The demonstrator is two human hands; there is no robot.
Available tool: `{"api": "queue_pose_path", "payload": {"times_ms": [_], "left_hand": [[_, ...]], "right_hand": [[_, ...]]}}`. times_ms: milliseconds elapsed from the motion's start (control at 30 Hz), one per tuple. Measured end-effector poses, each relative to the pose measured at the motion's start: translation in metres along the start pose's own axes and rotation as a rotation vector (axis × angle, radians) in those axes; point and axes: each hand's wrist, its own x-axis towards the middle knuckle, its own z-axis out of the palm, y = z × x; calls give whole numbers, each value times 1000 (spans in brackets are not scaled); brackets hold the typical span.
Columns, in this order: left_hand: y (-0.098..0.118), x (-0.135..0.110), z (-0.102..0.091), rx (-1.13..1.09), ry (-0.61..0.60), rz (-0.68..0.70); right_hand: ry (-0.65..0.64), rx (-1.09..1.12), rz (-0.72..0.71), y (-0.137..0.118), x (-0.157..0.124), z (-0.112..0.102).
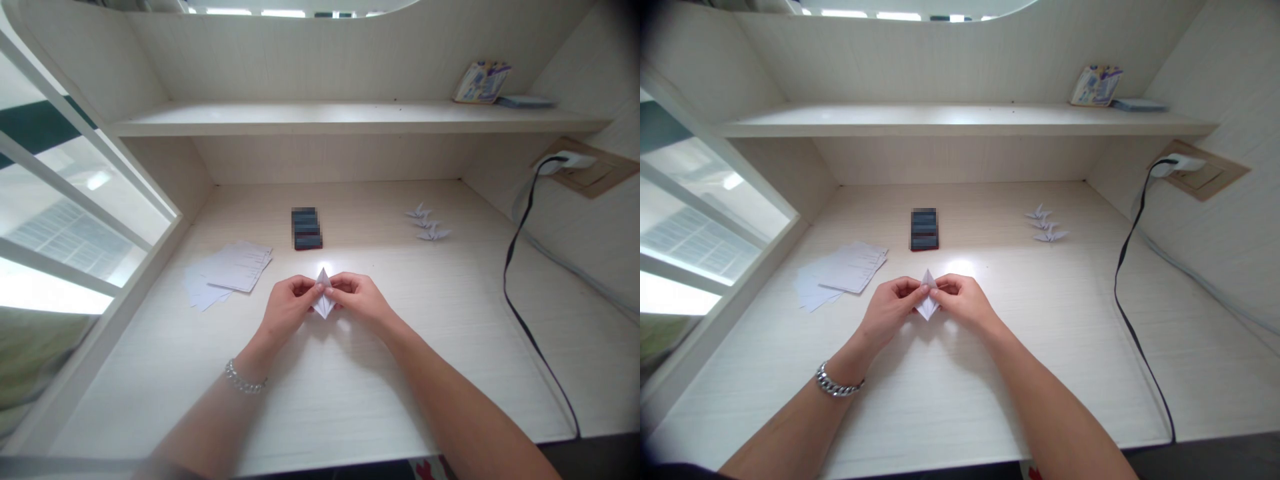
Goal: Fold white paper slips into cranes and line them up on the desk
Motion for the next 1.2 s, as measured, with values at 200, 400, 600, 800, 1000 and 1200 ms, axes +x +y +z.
{"api": "queue_pose_path", "payload": {"times_ms": [200, 400, 600, 800, 1000, 1200], "left_hand": [[1, -1, 1, -101, -28, -9], [-2, -1, 1, -86, 11, 42], [0, -2, 6, -183, 3, -19], [1, -4, 5, -90, -10, 4], [2, -5, 4, -75, -69, -3], [3, -4, 5, -118, -94, 5]], "right_hand": [[87, 70, -6, 2, 0, 1], [66, 103, 4, 4, 1, 1], [156, 113, -28, 7, 2, 4], [91, 136, -11, 7, 2, 3], [180, 93, -61, 9, 3, 4], [156, 126, -22, 9, 4, 0]]}}
